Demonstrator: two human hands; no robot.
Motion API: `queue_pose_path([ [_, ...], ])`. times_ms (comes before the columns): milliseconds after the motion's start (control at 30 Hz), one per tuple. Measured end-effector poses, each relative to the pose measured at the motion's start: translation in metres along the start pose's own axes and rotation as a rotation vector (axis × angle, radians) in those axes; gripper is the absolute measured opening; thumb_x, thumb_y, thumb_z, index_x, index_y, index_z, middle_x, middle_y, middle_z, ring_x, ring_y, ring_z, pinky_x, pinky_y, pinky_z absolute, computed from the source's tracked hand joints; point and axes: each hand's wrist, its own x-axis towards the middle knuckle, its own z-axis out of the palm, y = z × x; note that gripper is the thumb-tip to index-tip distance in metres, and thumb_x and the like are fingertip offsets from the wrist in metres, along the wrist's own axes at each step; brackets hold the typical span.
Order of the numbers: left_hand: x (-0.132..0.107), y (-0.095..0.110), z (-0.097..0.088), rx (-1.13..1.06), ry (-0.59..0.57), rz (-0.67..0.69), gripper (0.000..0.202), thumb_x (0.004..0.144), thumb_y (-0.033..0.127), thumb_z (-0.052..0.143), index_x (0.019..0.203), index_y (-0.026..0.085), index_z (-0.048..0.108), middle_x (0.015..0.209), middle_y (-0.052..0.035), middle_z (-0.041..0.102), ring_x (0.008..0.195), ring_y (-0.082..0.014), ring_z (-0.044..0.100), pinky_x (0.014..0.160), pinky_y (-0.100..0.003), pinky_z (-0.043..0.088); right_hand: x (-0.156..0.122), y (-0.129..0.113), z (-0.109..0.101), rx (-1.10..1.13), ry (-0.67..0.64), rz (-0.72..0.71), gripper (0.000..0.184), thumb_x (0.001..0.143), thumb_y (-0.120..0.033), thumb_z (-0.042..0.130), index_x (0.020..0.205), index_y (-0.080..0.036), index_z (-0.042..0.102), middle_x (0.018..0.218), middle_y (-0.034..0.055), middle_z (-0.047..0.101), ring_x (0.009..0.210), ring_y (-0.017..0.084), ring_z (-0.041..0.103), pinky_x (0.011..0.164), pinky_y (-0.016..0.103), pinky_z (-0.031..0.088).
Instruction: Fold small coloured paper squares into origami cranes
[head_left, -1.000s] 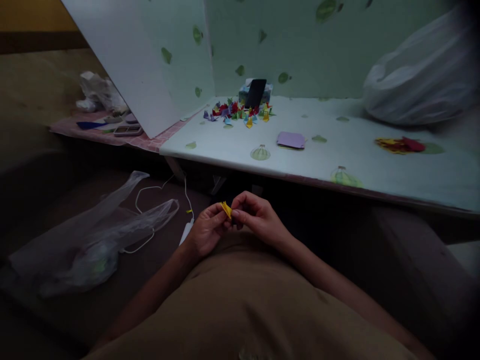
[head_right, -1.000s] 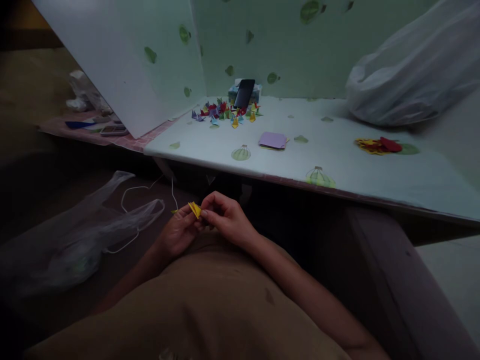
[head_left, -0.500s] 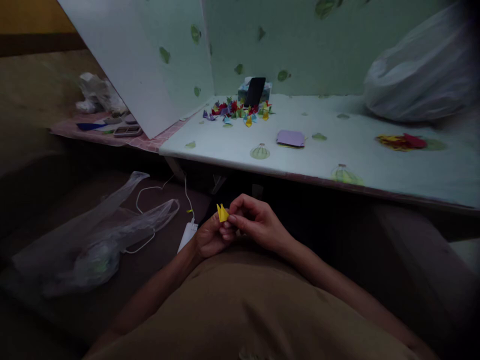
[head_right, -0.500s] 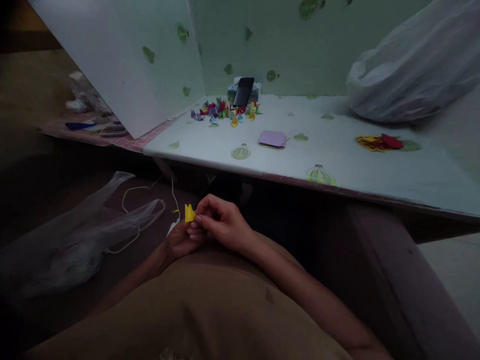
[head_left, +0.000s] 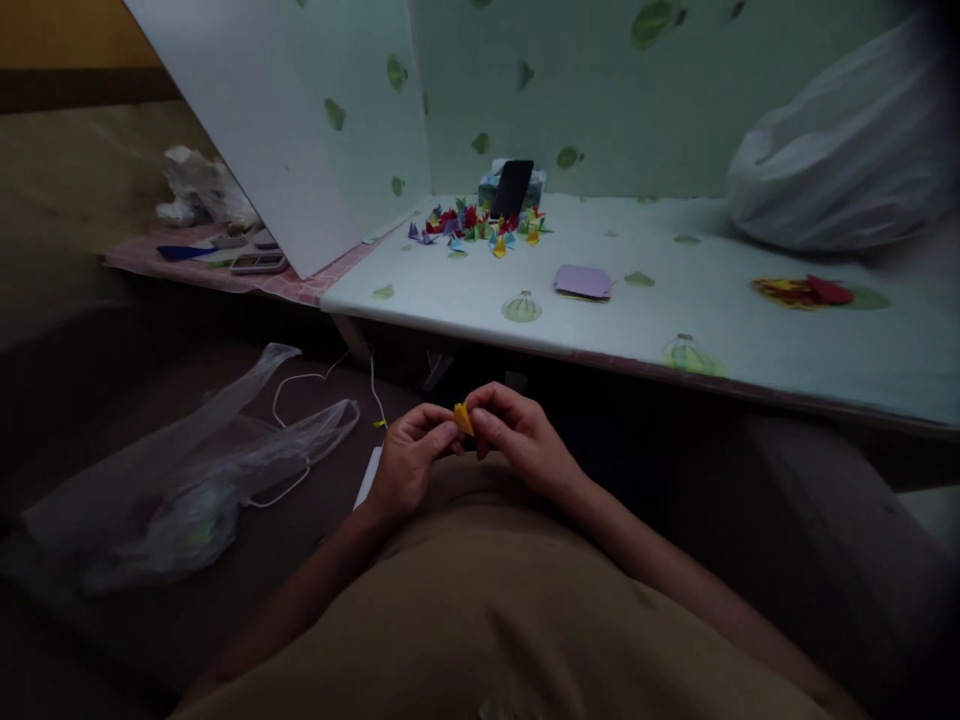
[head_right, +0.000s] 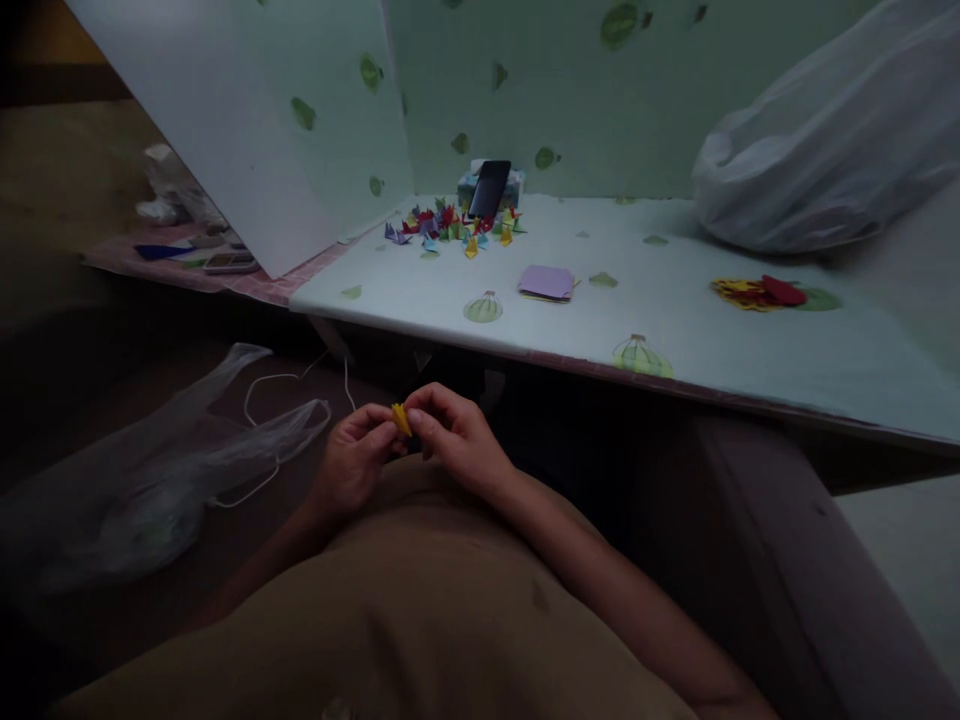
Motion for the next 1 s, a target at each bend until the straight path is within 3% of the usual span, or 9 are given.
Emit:
queue_pose_path([
  [200, -0.008, 0.011, 0.005, 0.340, 0.109, 0.201, 0.016, 0.081, 0.032, 0.074, 0.087, 0.017, 0.070, 0.077, -0.0001, 0.070, 0.067, -0.0108, 0.063, 0.064, -0.023, 0.051, 0.002, 0.006, -0.002, 0.088, -0.003, 0.031, 0.022, 0.081, -0.035, 0.075, 0.083, -0.017, 0.062, 0.077, -0.0005, 0.061, 0.061, 0.010, 0.055, 0.054, 0.022, 0.047],
  [400, -0.009, 0.012, 0.006, 0.317, 0.074, 0.264, 0.018, 0.089, 0.035, 0.066, 0.097, 0.019, 0.068, 0.083, -0.0014, 0.071, 0.069, -0.0110, 0.065, 0.066, -0.023, 0.053, 0.003, 0.009, -0.003, 0.160, 0.008, 0.068, 0.018, 0.082, -0.031, 0.074, 0.080, -0.017, 0.064, 0.075, -0.0002, 0.066, 0.058, 0.009, 0.057, 0.057, 0.023, 0.048],
  [600, -0.010, 0.012, 0.009, 0.314, 0.071, 0.272, 0.018, 0.083, 0.028, 0.072, 0.097, 0.020, 0.065, 0.082, 0.0004, 0.067, 0.070, -0.0106, 0.065, 0.067, -0.023, 0.054, 0.005, 0.015, -0.003, 0.301, 0.032, 0.099, 0.020, 0.080, -0.030, 0.078, 0.078, -0.016, 0.064, 0.072, -0.0014, 0.066, 0.055, 0.008, 0.058, 0.054, 0.021, 0.047],
  [833, -0.011, 0.012, 0.015, 0.337, 0.032, 0.340, 0.010, 0.086, 0.023, 0.070, 0.093, 0.019, 0.064, 0.081, -0.0002, 0.068, 0.073, -0.0116, 0.067, 0.069, -0.024, 0.056, 0.006, 0.020, -0.004, 0.629, -0.115, 0.301, 0.024, 0.076, -0.030, 0.082, 0.078, -0.015, 0.063, 0.066, -0.0020, 0.064, 0.049, 0.008, 0.054, 0.050, 0.022, 0.052],
  [1000, -0.012, 0.010, 0.019, 0.425, -0.007, 0.349, 0.012, 0.088, 0.027, 0.068, 0.096, 0.019, 0.066, 0.081, -0.0024, 0.068, 0.067, -0.0136, 0.068, 0.066, -0.028, 0.056, 0.007, 0.022, -0.005, 0.703, -0.136, 0.337, 0.026, 0.074, -0.029, 0.084, 0.081, -0.014, 0.064, 0.063, -0.0029, 0.063, 0.047, 0.006, 0.053, 0.048, 0.019, 0.052],
])
